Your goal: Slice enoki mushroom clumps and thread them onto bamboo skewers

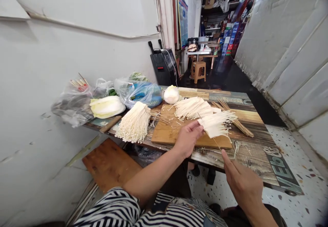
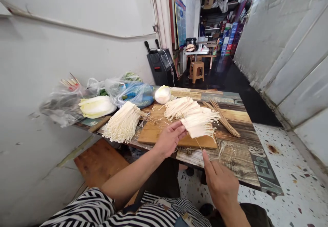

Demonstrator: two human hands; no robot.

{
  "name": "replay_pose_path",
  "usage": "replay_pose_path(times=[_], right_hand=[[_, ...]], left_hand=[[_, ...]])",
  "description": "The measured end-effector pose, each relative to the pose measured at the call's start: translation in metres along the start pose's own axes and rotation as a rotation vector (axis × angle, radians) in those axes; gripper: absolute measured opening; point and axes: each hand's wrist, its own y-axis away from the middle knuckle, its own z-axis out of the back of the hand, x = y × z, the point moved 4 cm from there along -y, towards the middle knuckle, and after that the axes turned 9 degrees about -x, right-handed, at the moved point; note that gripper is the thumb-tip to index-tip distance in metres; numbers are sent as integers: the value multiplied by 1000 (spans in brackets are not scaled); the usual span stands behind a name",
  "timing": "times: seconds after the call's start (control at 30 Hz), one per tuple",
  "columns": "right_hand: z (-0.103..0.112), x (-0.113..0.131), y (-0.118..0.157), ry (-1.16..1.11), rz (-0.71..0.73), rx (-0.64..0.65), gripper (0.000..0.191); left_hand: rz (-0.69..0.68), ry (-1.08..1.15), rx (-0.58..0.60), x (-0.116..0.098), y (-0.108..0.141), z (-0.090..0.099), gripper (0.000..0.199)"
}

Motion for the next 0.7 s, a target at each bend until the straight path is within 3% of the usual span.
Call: replay_pose_path(times=[0.07, 0.13, 0.23, 0.33, 0.43, 0.7], right_hand=[[-7, -2, 1, 2, 60, 77, 35], [-14, 0, 4, -15, 107, 111, 32], [-17, 0, 8, -29, 104, 110, 32], [-15, -2, 7, -39, 100, 138, 32], [-14, 0, -2, -57, 83, 174, 31], [-32, 12, -21, -35, 114, 324, 46]], left_hand=[[-26, -266, 27, 11, -6, 18, 37], [-132, -614, -39, 14, -5, 43, 42], [-536, -1143, -184, 4, 10, 72, 46], [-863, -1471, 13, 4, 24, 74, 41], [-909, -1643, 182, 15, 24, 70, 41], [-974, -1756, 229, 29, 14, 66, 39]])
